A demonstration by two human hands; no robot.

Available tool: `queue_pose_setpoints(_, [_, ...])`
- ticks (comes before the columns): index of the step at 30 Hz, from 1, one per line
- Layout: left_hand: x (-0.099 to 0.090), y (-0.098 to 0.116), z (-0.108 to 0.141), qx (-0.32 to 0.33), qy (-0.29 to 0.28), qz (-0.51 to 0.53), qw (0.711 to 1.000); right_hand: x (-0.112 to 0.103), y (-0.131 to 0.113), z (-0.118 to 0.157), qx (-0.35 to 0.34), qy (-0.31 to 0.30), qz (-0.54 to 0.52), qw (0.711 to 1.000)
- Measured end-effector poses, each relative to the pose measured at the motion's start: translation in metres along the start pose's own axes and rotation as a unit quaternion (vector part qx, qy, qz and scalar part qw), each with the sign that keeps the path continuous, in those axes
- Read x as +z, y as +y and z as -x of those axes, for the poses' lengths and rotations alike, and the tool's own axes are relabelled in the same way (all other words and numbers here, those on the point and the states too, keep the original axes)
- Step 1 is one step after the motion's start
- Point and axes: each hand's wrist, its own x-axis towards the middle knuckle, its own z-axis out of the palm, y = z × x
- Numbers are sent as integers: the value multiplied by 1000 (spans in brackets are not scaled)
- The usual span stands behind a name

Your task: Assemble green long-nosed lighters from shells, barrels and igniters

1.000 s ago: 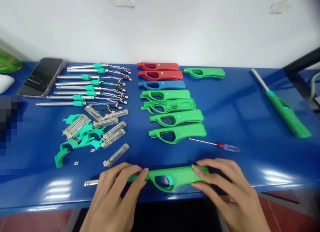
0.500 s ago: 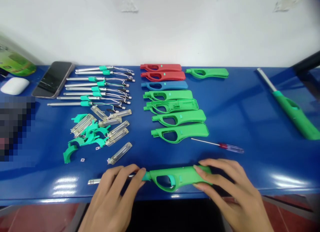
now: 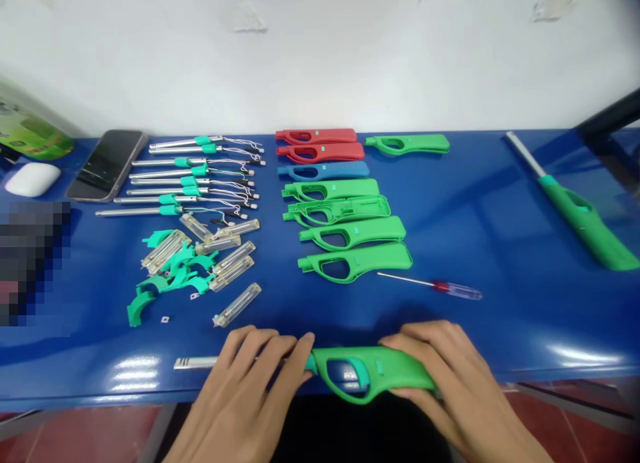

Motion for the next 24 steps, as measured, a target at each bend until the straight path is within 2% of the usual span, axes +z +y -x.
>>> queue_pose_setpoints(5, [1,-4,12,19,-5,-9,1000,-1,-7,7,-49,16,-3,999])
queue_pose_setpoints(10, [1,-4,12,21,4,1,1000,-4,-5,15,-95,0,42,995])
queue_pose_setpoints(15, [1,4,10,-9,45,23,999,-2,-12,9,-69,32,45,996])
queue_pose_setpoints(20, [0,3,10,-8,20,13,1000,1,-15,5,-73,40,10,996])
queue_pose_setpoints(24, [-5,2,2,28,-1,-39,999,-4,-14,0,-47,22,-21,998])
